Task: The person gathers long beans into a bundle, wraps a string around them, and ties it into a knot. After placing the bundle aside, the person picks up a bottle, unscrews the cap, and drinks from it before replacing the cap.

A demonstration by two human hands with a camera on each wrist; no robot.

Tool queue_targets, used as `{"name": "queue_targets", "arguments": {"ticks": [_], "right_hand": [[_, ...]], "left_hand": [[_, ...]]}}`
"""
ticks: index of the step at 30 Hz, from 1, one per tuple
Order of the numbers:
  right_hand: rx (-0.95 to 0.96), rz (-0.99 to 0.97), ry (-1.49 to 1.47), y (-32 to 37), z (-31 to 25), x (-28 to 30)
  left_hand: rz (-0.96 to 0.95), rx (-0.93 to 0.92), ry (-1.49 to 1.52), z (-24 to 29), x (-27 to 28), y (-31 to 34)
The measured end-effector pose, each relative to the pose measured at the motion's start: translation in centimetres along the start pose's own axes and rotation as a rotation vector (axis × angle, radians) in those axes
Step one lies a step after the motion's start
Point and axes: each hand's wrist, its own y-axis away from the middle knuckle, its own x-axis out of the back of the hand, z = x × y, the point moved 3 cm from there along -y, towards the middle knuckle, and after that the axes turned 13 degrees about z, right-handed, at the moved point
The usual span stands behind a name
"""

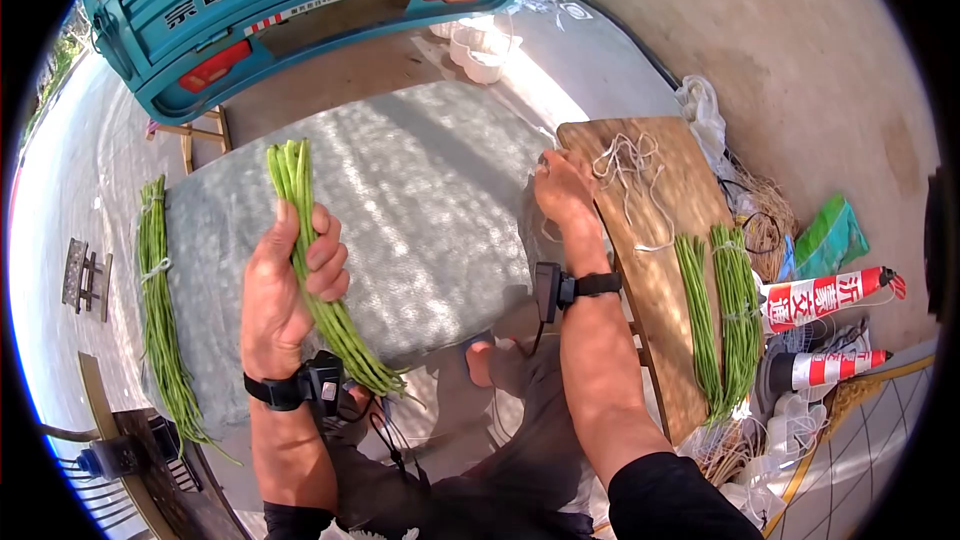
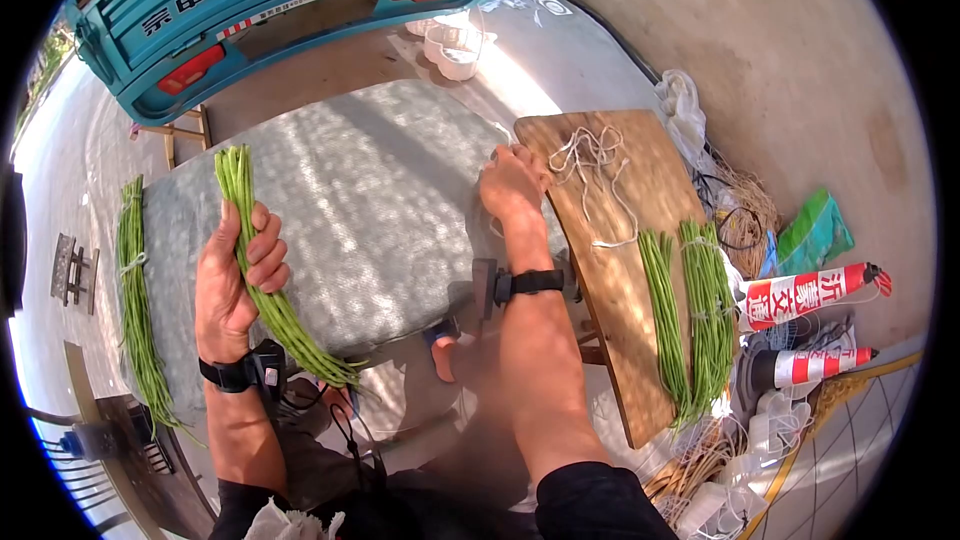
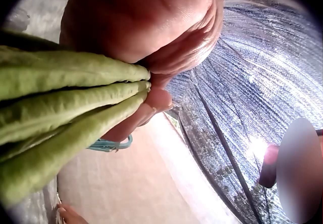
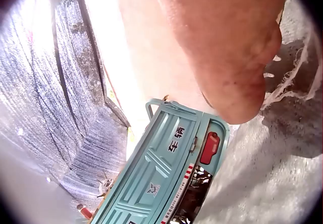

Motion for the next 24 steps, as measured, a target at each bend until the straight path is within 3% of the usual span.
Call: {"name": "queue_targets", "arguments": {"ticks": [3, 6, 10, 12, 14, 17, 24], "right_hand": [[-0.028, -0.021, 0.040, -0.5, 0.1, -0.2], [-0.052, 0.106, 0.006, -0.8, 0.6, 0.2], [-0.098, 0.317, -0.479, -2.4, 0.9, 1.6], [-0.231, 0.175, -0.854, -2.5, 0.8, 2.7], [-0.203, 0.103, -1.357, -2.2, -0.1, 3.0], [-0.273, 0.001, -1.556, -0.8, -2.8, 4.8], [-0.265, -0.290, -1.664, 1.6, -7.4, 5.8]], "left_hand": [[-0.010, 0.002, -0.001, 0.0, 0.0, 0.0], [-0.050, 0.012, 0.007, -0.1, 0.4, -0.3], [-0.053, 0.016, 0.004, -0.2, 0.7, -0.3], [-0.046, 0.019, -0.001, -0.2, 0.6, -0.3], [-0.055, 0.021, -0.010, -0.2, 0.5, -0.3], [-0.006, 0.018, -0.060, -0.2, -0.1, 0.1], [0.049, 0.060, -0.159, -1.1, -0.4, 0.1]]}}
